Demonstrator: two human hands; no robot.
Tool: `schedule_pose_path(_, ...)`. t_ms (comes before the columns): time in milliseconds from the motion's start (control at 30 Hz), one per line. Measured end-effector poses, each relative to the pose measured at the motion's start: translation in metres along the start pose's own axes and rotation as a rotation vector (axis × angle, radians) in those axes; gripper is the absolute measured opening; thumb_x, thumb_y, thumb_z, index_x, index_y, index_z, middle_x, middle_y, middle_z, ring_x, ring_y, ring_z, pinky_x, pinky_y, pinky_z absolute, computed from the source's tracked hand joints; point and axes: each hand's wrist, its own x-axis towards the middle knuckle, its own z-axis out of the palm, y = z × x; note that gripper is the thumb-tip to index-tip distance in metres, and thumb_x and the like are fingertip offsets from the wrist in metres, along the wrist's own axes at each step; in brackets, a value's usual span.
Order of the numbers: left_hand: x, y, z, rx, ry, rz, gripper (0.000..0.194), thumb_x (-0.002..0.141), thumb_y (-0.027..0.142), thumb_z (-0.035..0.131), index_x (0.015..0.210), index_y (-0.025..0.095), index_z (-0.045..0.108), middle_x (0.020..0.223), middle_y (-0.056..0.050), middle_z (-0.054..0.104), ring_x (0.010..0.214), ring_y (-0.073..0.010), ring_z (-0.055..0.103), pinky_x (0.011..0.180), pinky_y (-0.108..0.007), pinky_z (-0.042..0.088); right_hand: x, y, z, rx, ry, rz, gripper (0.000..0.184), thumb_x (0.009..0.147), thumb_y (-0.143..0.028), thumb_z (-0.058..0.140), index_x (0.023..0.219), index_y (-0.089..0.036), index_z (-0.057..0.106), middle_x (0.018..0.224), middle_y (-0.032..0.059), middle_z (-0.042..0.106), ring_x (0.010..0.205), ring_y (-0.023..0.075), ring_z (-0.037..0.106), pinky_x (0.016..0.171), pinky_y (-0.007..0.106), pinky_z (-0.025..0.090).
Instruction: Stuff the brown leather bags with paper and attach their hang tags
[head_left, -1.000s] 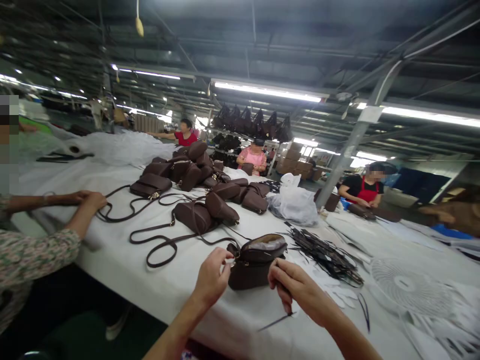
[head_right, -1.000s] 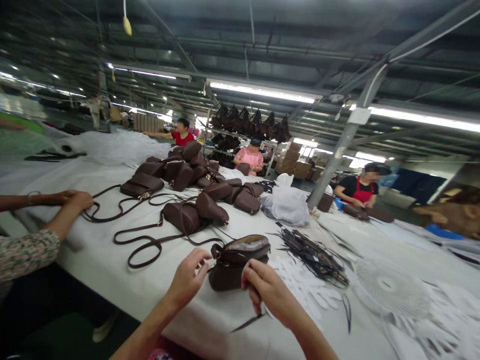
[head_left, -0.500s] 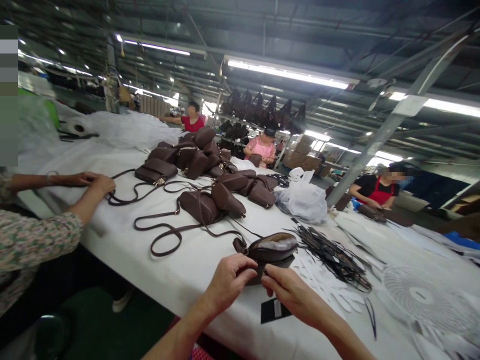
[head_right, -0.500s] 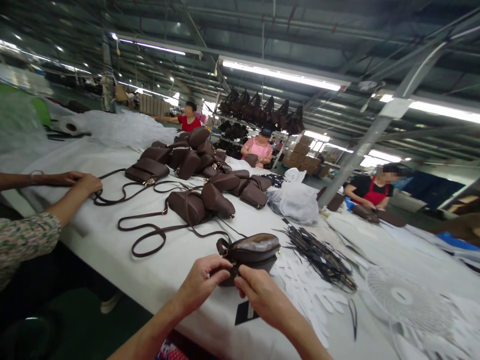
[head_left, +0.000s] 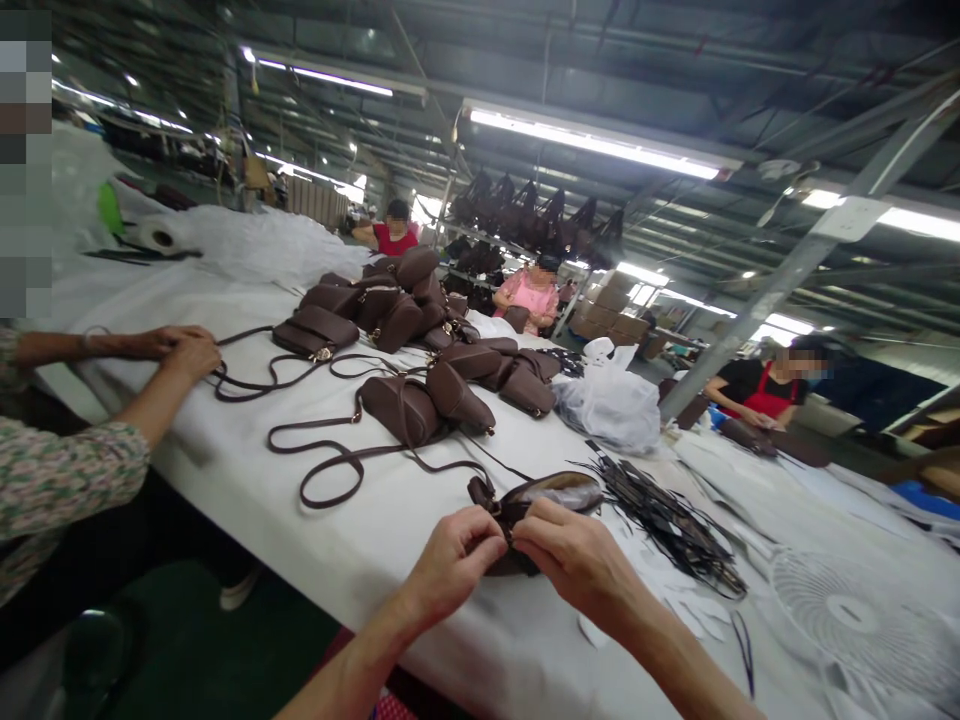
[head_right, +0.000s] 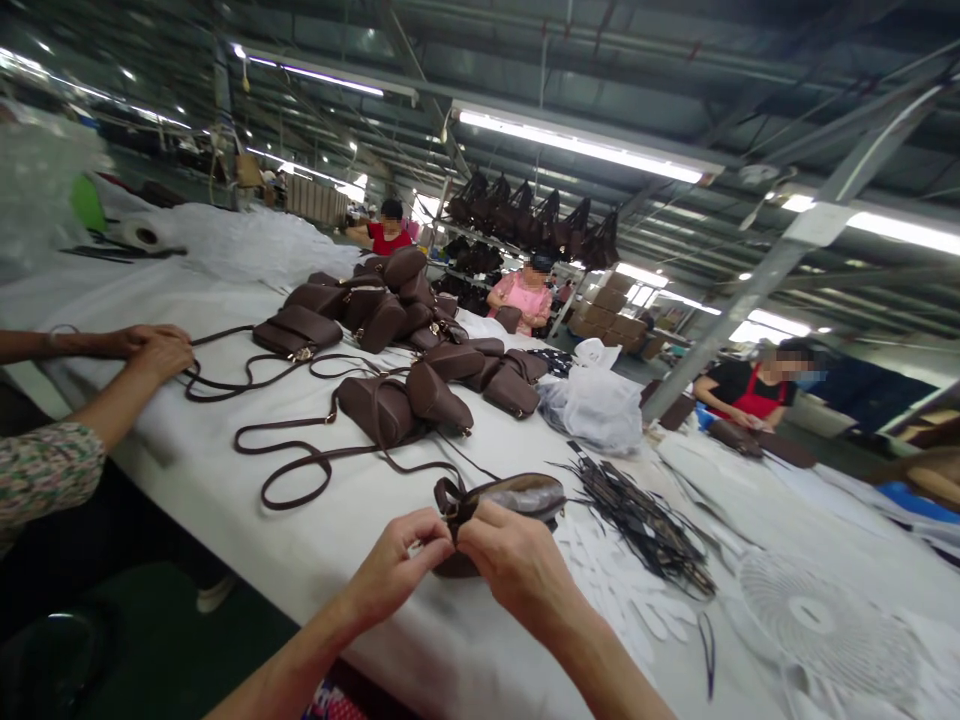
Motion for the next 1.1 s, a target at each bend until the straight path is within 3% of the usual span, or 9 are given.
schedule_pose_path(100, 0.001, -0.017, -0.001, 0.147, 0.124, -0.072, 0.019, 0.085, 0.03, 0.05, 0.078, 0.019, 0.063, 0.082, -0.004, 0.062, 0.08, -0.0179, 0.056, 0.074, -0.027, 0.043, 0.016, 0.008, -0.01, -0.131, 0.0, 0.018, 0.029, 0.097, -0.026, 0.041, 0.082, -0.02, 0.065, 0.087, 0.003, 0.061, 0.068, 0.0117, 0.056, 0.059, 0.023, 0.035)
schedule_pose_path(233, -0.001, -0.037, 0.004, 0.153, 0.057, -0.111, 0.028, 0.089, 0.029, 0.042, 0.097, 0.02, 0.068, 0.1, -0.008, 0.068, 0.094, -0.0204, 0.06, 0.086, -0.032, 0.045, 0.037, 0.018, -0.012, -0.183, -0.115, 0.066, 0.024, 0.095, -0.023, 0.044, 0.085, -0.02, 0.065, 0.107, 0.003, 0.064, 0.069, 0.0102, 0.058, 0.059, 0.023, 0.034)
schedule_pose_path(400, 0.0, -0.041, 0.009, 0.116, 0.037, -0.037, 0.029, 0.088, 0.025, 0.045, 0.103, 0.023, 0.07, 0.111, -0.006, 0.069, 0.105, -0.0207, 0.06, 0.098, -0.034, 0.043, 0.048, 0.018, -0.006, -0.242, -0.242, 0.094, 0.024, 0.095, -0.025, 0.046, 0.082, -0.02, 0.065, 0.088, 0.0017, 0.064, 0.069, 0.0117, 0.059, 0.056, 0.023, 0.03)
schedule_pose_path(600, 0.006, -0.037, 0.018, -0.027, 0.101, -0.014, 0.035, 0.082, 0.016, 0.05, 0.111, 0.023, 0.07, 0.12, -0.006, 0.066, 0.111, -0.0207, 0.059, 0.102, -0.036, 0.044, 0.053, 0.015, -0.008, -0.333, -0.318, 0.049, 0.022, 0.094, -0.023, 0.047, 0.083, -0.019, 0.066, 0.09, 0.0039, 0.065, 0.068, 0.0133, 0.063, 0.052, 0.025, 0.029)
schedule_pose_path(800, 0.01, -0.039, 0.029, -0.093, 0.192, -0.035, 0.032, 0.085, 0.019, 0.048, 0.107, 0.021, 0.071, 0.111, -0.007, 0.068, 0.105, -0.02, 0.061, 0.098, -0.035, 0.047, 0.063, 0.01, -0.01, -0.396, -0.373, 0.01, 0.018, 0.09, -0.017, 0.051, 0.086, -0.019, 0.068, 0.089, 0.0061, 0.065, 0.067, 0.0164, 0.064, 0.056, 0.023, 0.038)
schedule_pose_path(1100, 0.028, -0.044, 0.036, -0.334, 0.32, -0.154, 0.016, 0.076, 0.022, 0.058, 0.079, 0.016, 0.073, 0.082, -0.004, 0.064, 0.081, -0.017, 0.06, 0.079, -0.029, 0.048, 0.071, 0.005, -0.002, -0.437, -0.412, 0.025, 0.019, 0.089, -0.013, 0.051, 0.088, -0.016, 0.069, 0.088, 0.0101, 0.064, 0.072, 0.0223, 0.066, 0.056, 0.025, 0.043)
